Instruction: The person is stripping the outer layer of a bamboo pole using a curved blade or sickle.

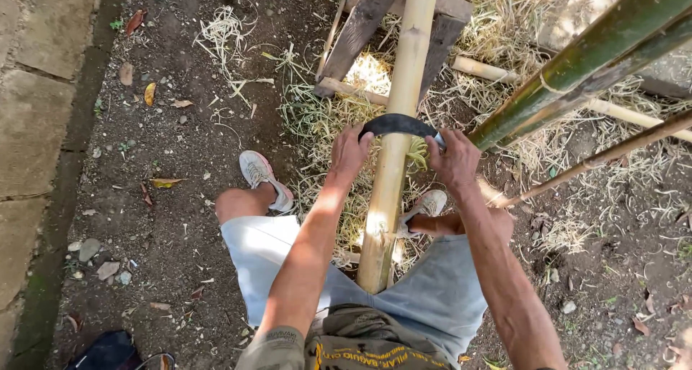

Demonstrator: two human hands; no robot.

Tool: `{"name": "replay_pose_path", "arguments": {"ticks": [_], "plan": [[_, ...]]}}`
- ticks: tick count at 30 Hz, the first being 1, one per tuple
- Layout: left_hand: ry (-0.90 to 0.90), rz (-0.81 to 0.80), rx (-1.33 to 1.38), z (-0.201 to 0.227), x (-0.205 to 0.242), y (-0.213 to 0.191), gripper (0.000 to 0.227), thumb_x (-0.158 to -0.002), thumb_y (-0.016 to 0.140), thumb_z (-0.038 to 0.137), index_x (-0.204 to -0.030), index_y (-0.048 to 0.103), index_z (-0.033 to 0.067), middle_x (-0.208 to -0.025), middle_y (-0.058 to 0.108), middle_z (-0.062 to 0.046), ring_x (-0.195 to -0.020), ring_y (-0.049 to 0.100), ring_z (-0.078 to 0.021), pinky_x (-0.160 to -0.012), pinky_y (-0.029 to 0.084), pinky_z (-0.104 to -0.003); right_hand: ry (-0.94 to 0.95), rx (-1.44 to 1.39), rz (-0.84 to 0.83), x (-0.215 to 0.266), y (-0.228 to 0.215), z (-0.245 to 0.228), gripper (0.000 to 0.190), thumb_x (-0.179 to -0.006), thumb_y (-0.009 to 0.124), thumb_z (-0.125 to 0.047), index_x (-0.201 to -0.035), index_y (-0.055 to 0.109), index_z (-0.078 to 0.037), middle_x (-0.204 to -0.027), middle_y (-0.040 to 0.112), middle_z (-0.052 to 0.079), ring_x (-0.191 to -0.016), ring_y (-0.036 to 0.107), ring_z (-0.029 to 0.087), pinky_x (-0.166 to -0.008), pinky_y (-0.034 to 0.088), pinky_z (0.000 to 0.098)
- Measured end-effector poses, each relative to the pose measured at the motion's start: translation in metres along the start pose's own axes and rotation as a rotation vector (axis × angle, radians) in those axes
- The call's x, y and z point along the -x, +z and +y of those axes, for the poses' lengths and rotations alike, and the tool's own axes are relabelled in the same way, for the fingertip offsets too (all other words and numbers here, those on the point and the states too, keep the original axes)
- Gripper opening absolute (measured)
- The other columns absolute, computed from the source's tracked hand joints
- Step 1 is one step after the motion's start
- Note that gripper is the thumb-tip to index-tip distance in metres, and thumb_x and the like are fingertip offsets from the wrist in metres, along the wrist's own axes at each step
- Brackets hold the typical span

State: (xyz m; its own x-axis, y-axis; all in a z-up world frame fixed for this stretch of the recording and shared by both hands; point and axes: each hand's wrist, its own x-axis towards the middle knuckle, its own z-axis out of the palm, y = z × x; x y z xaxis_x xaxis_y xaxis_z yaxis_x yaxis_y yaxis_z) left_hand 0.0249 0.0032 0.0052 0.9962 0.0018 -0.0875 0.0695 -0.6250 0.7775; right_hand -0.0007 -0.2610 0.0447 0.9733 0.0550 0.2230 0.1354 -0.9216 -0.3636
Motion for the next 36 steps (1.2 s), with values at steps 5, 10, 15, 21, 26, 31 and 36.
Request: {"name": "replay_pose_path", "arguments": {"ticks": [5,10,15,21,26,31,36], "plan": [[-0.035,-0.001,0.025,0.011,0.046,-0.022,0.043,-0.1,0.061,0.03,-0.132,0.065,0.0016,-0.121,0.066,-0.025,-0.114,0.063,-0.0433,-0.098,0.049,-0.051,-0.044,-0.014,0.087,0.042,-0.019,-0.032,0.025,-0.099,0.075,-0.031,-0.101,0.07,-0.006,-0.075,0.065,0.002,-0.054,0.053,0.01,-0.044,0.043,0.0285],[0.22,0.228,-0.128,-0.026,0.108,-0.012,0.039,-0.104,0.061,0.036,-0.126,0.068,0.0047,-0.116,0.071,-0.021,-0.113,0.064,-0.045,-0.095,0.052,-0.051,0.024,-0.015,0.025,0.093,-0.029,-0.055,0.024,-0.096,0.077,-0.028,-0.1,0.072,-0.005,-0.074,0.066,0.004,-0.051,0.056,0.015,-0.044,0.044,0.0316],[0.216,0.238,-0.061,-0.04,0.181,-0.024,0.029,-0.097,0.069,0.029,-0.113,0.067,0.0046,-0.092,0.066,-0.014,-0.082,0.067,-0.0351,-0.072,0.056,-0.042,-0.001,-0.15,0.091,0.133,-0.07,-0.109,0.028,-0.09,0.078,-0.024,-0.107,0.07,-0.002,-0.083,0.068,0.01,-0.065,0.067,0.025,-0.056,0.053,0.0369],[0.144,0.137,-0.046,-0.028,0.223,-0.058,0.026,-0.094,0.073,0.027,-0.11,0.069,0.0064,-0.086,0.065,-0.014,-0.077,0.066,-0.0339,-0.068,0.054,-0.042,0.067,-0.216,0.008,0.162,-0.076,-0.122,0.024,-0.086,0.08,-0.023,-0.1,0.071,-0.006,-0.083,0.07,0.011,-0.069,0.069,0.031,-0.061,0.055,0.0406],[0.146,0.097,-0.037,-0.004,0.168,-0.063,0.031,-0.096,0.069,0.028,-0.114,0.068,0.003,-0.086,0.066,-0.017,-0.075,0.065,-0.0349,-0.068,0.054,-0.043,0.016,-0.175,-0.019,0.133,-0.048,-0.075,0.023,-0.091,0.077,-0.025,-0.099,0.072,-0.004,-0.075,0.065,0.007,-0.059,0.061,0.021,-0.051,0.049,0.0357],[0.081,0.016,0.018,0.012,0.067,-0.04,0.03,-0.103,0.058,0.029,-0.11,0.066,0.0006,-0.088,0.067,-0.014,-0.071,0.064,-0.0269,-0.063,0.055,-0.043,0.006,-0.123,-0.052,0.041,-0.024,-0.022,0.026,-0.101,0.071,-0.029,-0.097,0.07,-0.004,-0.069,0.058,0.001,-0.05,0.045,0.01,-0.041,0.036,0.0284],[-0.072,-0.091,-0.118,0.03,-0.005,-0.03,0.029,-0.1,0.062,0.03,-0.106,0.068,0.0029,-0.098,0.069,-0.018,-0.089,0.065,-0.0353,-0.078,0.053,-0.051,-0.021,-0.037,0.002,-0.019,0.004,0.007,0.025,-0.101,0.073,-0.034,-0.094,0.069,-0.01,-0.069,0.058,-0.001,-0.052,0.044,0.008,-0.047,0.038,0.0265]]}}
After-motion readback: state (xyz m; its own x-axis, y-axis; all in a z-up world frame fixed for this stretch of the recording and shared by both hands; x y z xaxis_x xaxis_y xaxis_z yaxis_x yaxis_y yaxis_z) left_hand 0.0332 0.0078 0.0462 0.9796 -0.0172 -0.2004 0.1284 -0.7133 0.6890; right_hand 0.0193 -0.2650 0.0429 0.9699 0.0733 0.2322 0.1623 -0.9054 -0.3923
